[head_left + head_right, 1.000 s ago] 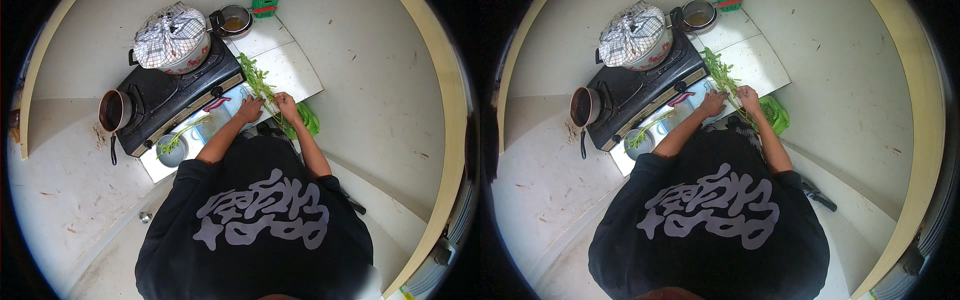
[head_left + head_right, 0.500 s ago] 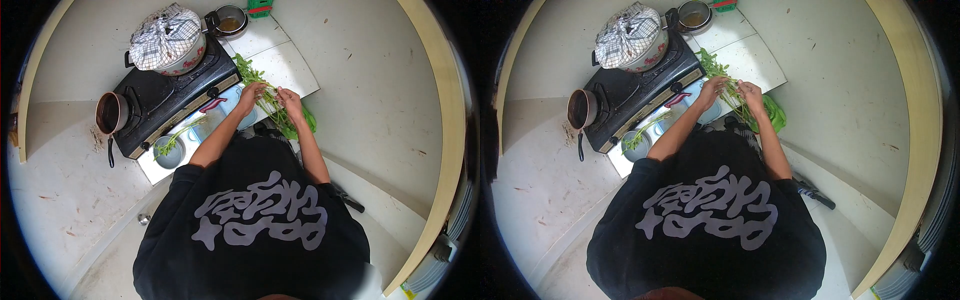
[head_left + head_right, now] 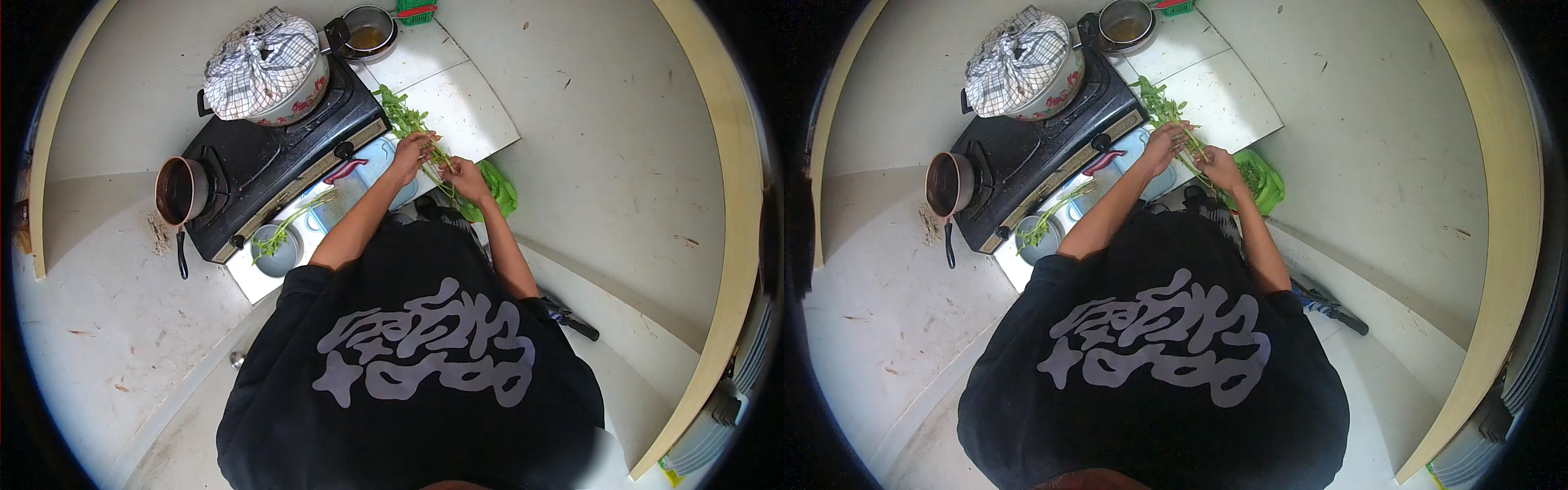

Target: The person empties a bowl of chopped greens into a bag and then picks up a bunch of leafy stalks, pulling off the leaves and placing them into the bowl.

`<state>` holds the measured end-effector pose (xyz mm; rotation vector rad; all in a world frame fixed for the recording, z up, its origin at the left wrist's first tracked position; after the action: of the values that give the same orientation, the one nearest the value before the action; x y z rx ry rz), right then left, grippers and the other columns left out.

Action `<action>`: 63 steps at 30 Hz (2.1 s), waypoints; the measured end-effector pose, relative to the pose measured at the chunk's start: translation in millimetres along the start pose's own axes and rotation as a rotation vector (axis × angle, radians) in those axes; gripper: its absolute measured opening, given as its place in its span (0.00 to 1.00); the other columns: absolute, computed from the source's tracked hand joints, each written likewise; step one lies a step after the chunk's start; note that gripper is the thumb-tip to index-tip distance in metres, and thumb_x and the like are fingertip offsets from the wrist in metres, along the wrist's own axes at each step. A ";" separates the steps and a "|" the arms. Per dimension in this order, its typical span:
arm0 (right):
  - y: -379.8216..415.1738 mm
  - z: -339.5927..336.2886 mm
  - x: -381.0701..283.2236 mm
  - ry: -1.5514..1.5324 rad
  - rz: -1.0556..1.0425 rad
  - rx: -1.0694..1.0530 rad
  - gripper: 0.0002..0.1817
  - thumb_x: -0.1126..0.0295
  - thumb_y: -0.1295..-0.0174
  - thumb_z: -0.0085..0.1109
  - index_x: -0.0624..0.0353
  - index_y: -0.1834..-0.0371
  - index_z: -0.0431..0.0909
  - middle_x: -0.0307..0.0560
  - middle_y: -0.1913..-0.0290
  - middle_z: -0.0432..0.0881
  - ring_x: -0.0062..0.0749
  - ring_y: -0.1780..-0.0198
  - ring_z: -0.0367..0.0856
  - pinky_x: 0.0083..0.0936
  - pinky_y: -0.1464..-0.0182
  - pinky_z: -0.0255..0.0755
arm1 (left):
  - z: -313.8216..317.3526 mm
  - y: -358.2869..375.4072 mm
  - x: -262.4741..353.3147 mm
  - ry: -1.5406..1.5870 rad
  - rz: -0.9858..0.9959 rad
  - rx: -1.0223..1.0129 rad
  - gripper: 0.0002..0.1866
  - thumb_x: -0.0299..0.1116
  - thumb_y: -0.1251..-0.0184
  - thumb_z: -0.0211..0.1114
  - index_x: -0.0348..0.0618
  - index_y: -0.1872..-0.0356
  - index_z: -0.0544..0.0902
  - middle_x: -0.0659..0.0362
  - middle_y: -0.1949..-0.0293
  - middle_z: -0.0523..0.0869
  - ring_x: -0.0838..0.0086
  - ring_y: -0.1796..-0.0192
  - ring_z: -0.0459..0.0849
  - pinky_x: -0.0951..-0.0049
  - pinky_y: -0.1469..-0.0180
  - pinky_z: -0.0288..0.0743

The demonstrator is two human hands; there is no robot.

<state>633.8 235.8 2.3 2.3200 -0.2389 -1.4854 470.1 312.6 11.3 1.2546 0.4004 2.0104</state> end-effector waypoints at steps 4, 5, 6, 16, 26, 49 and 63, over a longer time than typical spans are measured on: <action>12.4 1.0 -21.5 -0.122 -0.021 0.086 0.14 0.69 0.35 0.68 0.67 0.53 0.83 0.41 0.60 0.87 0.25 0.57 0.83 0.24 0.48 0.75 | -2.8 -0.4 -2.2 -0.016 0.016 -0.013 0.07 0.35 0.20 0.57 0.53 0.50 0.82 0.67 0.49 0.88 0.82 0.54 0.77 0.74 0.48 0.70; 12.0 1.7 -23.9 -0.263 -0.047 0.116 0.13 0.68 0.34 0.68 0.67 0.54 0.83 0.42 0.59 0.87 0.24 0.57 0.83 0.23 0.48 0.75 | -3.5 -0.4 -3.5 -0.022 0.022 -0.019 0.07 0.35 0.20 0.57 0.53 0.50 0.82 0.68 0.49 0.88 0.82 0.54 0.77 0.73 0.48 0.70; 11.0 1.1 -24.0 -0.404 -0.073 0.147 0.13 0.67 0.33 0.68 0.67 0.55 0.84 0.42 0.59 0.87 0.23 0.56 0.83 0.22 0.48 0.75 | -3.8 0.5 -3.9 -0.021 0.022 -0.018 0.07 0.35 0.20 0.57 0.53 0.50 0.82 0.68 0.49 0.88 0.82 0.54 0.77 0.73 0.48 0.70; -1.2 6.9 -1.1 -0.357 -0.089 0.070 0.11 0.68 0.31 0.66 0.67 0.57 0.84 0.41 0.64 0.87 0.21 0.61 0.83 0.20 0.54 0.74 | -2.2 5.0 -5.9 -0.135 0.013 -0.031 0.10 0.35 0.20 0.56 0.52 0.47 0.83 0.69 0.49 0.88 0.82 0.55 0.76 0.73 0.47 0.70; 19.8 -0.2 24.3 0.157 0.032 -0.154 0.20 0.70 0.42 0.69 0.63 0.45 0.83 0.48 0.51 0.87 0.35 0.50 0.84 0.31 0.44 0.76 | -2.0 12.7 2.9 -0.073 0.046 -0.028 0.11 0.32 0.20 0.55 0.51 0.45 0.83 0.69 0.47 0.88 0.82 0.54 0.76 0.74 0.46 0.70; 20.5 0.8 -21.1 -0.458 -0.119 0.012 0.09 0.71 0.26 0.59 0.69 0.54 0.82 0.43 0.61 0.87 0.23 0.57 0.84 0.22 0.48 0.76 | 8.7 18.3 9.0 0.009 0.104 -0.057 0.19 0.33 0.24 0.61 0.50 0.35 0.77 0.62 0.46 0.85 0.77 0.50 0.79 0.70 0.43 0.72; 35.2 -20.2 -18.4 -0.491 -0.084 0.001 0.13 0.69 0.26 0.61 0.68 0.47 0.83 0.41 0.61 0.86 0.22 0.57 0.82 0.21 0.47 0.74 | 11.1 43.7 91.0 0.401 0.243 -0.138 0.10 0.35 0.21 0.56 0.46 0.45 0.71 0.51 0.39 0.81 0.62 0.43 0.82 0.56 0.35 0.78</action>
<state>646.2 214.1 39.3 1.9493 -0.2717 -2.0807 437.6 346.1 101.5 0.8442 0.2996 2.4605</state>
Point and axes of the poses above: each hand's wrist, its own y-axis away from the middle knuckle, its own z-axis out of the palm, x = y × z, the point moved 3 cm from there along -y, towards the middle knuckle
